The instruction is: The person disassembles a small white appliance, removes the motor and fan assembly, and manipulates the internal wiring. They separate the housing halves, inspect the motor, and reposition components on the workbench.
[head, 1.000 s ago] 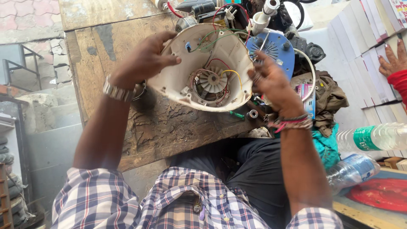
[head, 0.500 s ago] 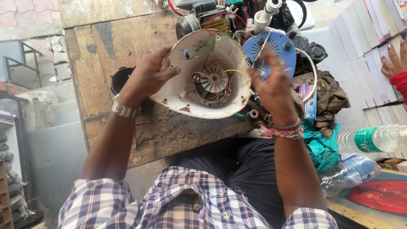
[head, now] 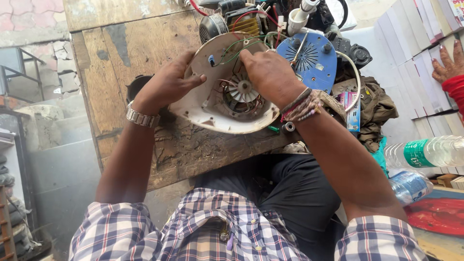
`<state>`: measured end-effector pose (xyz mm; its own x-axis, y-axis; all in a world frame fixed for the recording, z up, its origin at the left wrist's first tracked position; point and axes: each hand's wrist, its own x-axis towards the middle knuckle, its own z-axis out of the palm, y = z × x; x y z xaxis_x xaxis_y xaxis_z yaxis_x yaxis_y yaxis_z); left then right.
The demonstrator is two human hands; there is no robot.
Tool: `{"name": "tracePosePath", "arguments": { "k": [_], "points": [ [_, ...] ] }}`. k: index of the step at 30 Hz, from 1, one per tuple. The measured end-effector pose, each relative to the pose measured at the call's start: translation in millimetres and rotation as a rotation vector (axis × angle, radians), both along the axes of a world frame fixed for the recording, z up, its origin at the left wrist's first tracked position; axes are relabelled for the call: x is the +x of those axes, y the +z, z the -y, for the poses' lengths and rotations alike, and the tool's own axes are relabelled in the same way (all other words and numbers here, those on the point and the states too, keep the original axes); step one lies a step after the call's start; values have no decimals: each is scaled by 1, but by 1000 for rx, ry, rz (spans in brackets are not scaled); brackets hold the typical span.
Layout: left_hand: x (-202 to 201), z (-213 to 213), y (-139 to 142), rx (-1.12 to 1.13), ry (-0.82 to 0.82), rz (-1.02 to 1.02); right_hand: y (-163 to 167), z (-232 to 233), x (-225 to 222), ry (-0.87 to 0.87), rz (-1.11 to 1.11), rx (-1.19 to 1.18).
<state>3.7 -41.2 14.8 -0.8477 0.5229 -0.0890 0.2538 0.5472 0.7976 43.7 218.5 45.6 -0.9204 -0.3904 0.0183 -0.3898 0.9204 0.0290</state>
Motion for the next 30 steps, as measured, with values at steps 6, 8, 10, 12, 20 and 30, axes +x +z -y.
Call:
{"name": "tracePosePath", "arguments": {
  "k": [6, 8, 10, 12, 20, 30],
  "points": [
    [0, -4, -1, -142, 3, -31, 49, 5, 6, -233, 505, -735],
    [-3, -8, 2, -246, 18, -4, 65, -16, 16, 61, 359, -909],
    [-5, -8, 1, -265, -13, -2, 80, -46, 30, 14, 344, -976],
    [-7, -7, -3, -233, -37, -96, 88, -73, 44, 35, 165, -1152],
    [-10, 2, -10, -29, -67, -40, 58, -148, 90, 42, -382, -1396],
    [-12, -1, 9, 126, -14, 9, -199, -85, 49, -284, 268, -1357]
  ]
}}
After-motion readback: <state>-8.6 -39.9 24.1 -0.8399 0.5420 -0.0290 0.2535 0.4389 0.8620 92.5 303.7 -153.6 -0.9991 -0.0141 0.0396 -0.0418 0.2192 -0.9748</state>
